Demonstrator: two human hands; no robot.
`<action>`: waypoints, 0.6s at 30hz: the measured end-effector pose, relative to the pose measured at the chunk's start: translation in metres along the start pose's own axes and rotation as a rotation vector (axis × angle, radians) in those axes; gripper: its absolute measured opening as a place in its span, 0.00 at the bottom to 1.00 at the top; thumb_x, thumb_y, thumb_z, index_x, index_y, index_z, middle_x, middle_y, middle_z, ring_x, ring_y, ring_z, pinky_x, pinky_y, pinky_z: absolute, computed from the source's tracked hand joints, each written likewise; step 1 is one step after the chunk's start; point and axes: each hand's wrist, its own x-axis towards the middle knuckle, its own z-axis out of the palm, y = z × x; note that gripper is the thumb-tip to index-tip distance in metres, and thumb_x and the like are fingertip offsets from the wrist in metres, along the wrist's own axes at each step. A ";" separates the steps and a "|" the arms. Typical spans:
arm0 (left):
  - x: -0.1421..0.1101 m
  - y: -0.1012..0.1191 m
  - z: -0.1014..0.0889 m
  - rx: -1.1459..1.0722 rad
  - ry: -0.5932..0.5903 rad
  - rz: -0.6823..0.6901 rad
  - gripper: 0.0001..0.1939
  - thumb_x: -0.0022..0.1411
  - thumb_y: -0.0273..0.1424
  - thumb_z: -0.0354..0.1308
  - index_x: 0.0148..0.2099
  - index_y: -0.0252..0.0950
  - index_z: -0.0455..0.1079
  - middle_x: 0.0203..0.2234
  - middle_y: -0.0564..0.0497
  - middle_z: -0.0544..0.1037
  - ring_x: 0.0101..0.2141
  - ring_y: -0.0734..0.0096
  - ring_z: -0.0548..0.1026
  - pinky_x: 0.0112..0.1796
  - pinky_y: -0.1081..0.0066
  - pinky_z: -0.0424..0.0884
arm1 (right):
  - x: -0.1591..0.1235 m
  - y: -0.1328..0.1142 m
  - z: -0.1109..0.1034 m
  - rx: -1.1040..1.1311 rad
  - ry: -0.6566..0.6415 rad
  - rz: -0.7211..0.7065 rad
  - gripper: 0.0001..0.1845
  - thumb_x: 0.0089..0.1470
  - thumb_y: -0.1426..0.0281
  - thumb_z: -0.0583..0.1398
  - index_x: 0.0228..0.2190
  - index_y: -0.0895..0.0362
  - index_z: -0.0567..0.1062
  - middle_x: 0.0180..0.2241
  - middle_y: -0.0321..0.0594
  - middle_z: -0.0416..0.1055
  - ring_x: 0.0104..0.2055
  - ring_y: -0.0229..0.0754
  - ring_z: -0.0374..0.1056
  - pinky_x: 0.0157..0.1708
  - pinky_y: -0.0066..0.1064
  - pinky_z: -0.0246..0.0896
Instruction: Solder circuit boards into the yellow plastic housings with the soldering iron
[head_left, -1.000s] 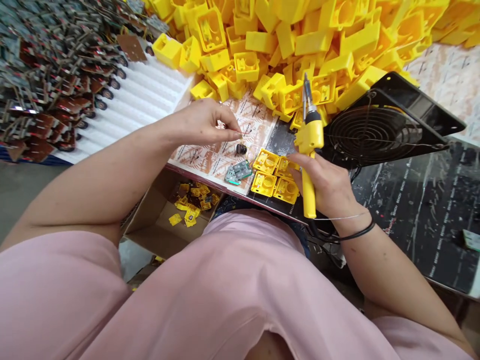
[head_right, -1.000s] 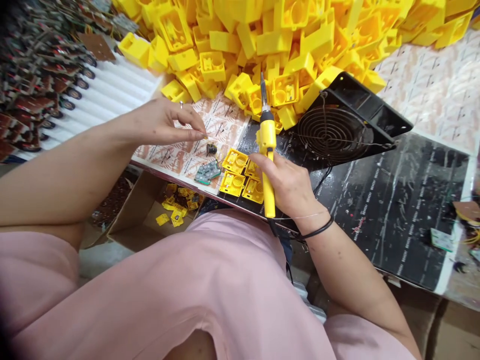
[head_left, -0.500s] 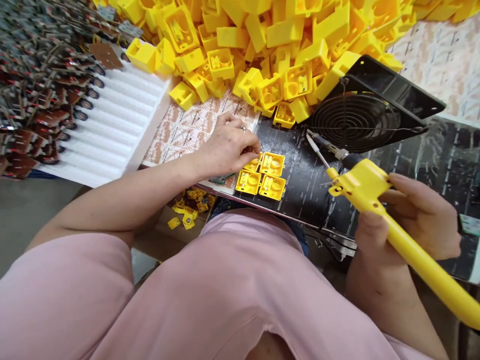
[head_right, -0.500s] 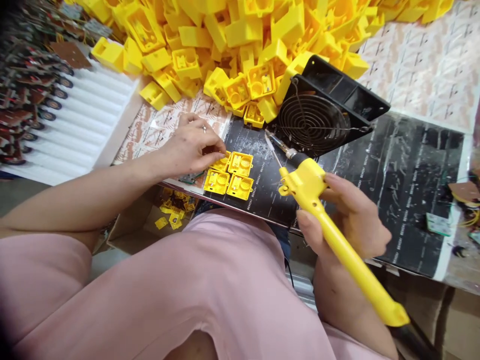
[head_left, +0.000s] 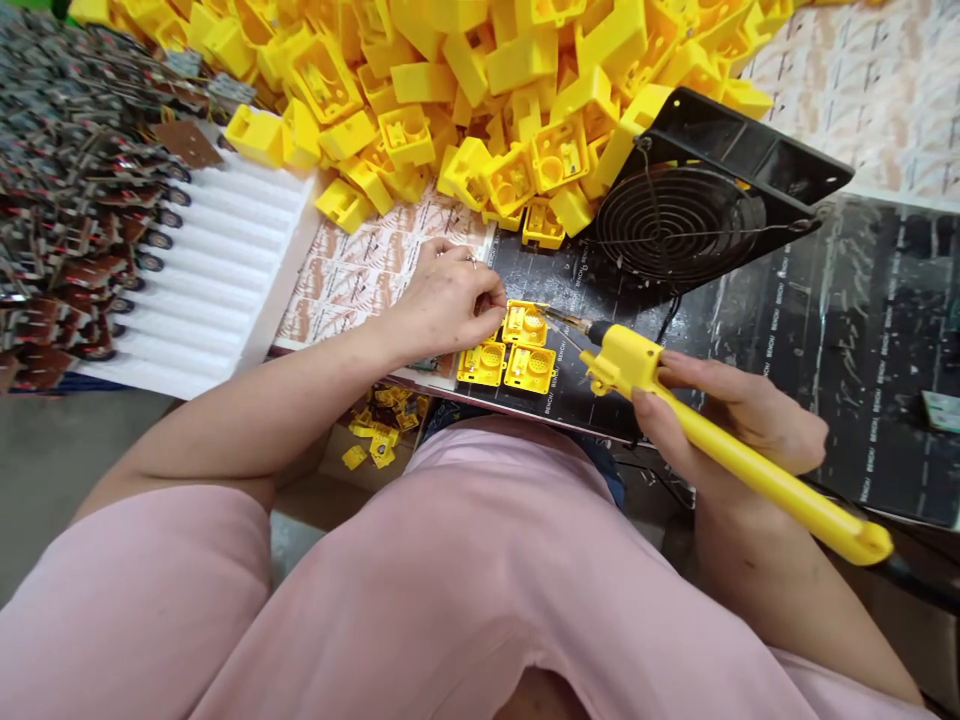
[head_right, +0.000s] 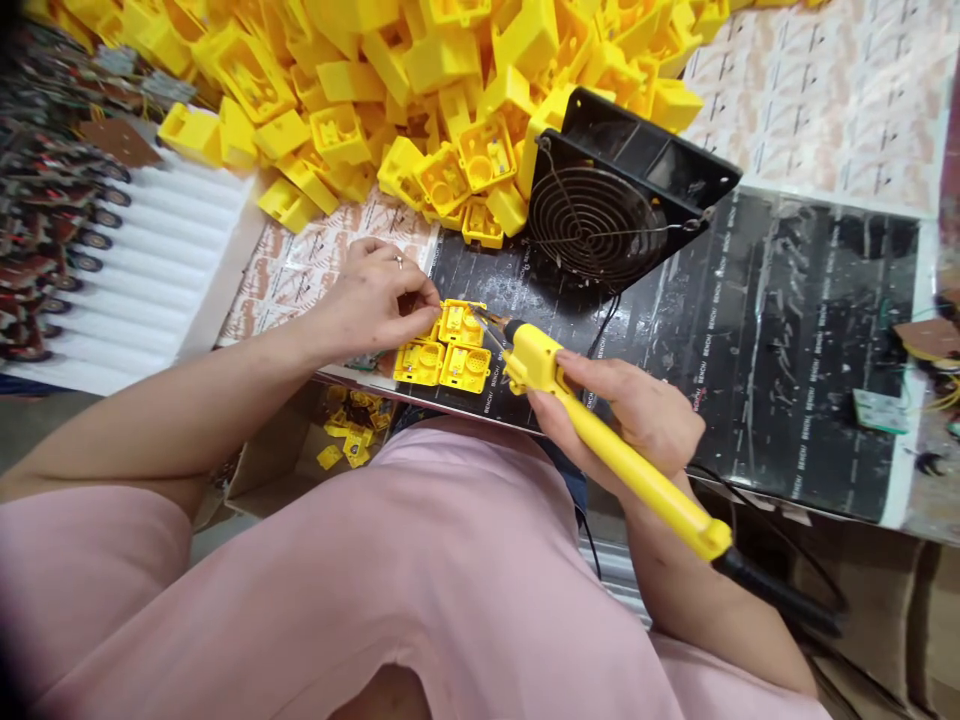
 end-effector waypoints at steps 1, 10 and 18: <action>0.001 0.001 0.000 0.012 -0.006 0.002 0.13 0.62 0.35 0.55 0.35 0.40 0.81 0.27 0.50 0.80 0.40 0.58 0.74 0.60 0.41 0.64 | 0.002 -0.001 0.001 -0.012 -0.012 -0.044 0.15 0.59 0.69 0.72 0.48 0.48 0.82 0.36 0.36 0.85 0.30 0.44 0.81 0.26 0.33 0.75; 0.013 0.004 -0.005 0.048 -0.088 0.002 0.11 0.59 0.33 0.56 0.32 0.40 0.79 0.26 0.50 0.80 0.39 0.58 0.76 0.59 0.43 0.66 | 0.015 -0.004 0.012 0.083 -0.065 -0.176 0.14 0.56 0.74 0.74 0.38 0.48 0.76 0.30 0.32 0.83 0.27 0.42 0.81 0.20 0.29 0.71; 0.020 0.006 -0.007 0.077 -0.127 0.000 0.10 0.58 0.33 0.56 0.30 0.39 0.78 0.23 0.52 0.78 0.39 0.59 0.78 0.60 0.45 0.65 | 0.027 -0.004 0.007 0.061 -0.158 -0.264 0.10 0.59 0.72 0.72 0.36 0.49 0.77 0.28 0.31 0.83 0.26 0.39 0.80 0.21 0.27 0.70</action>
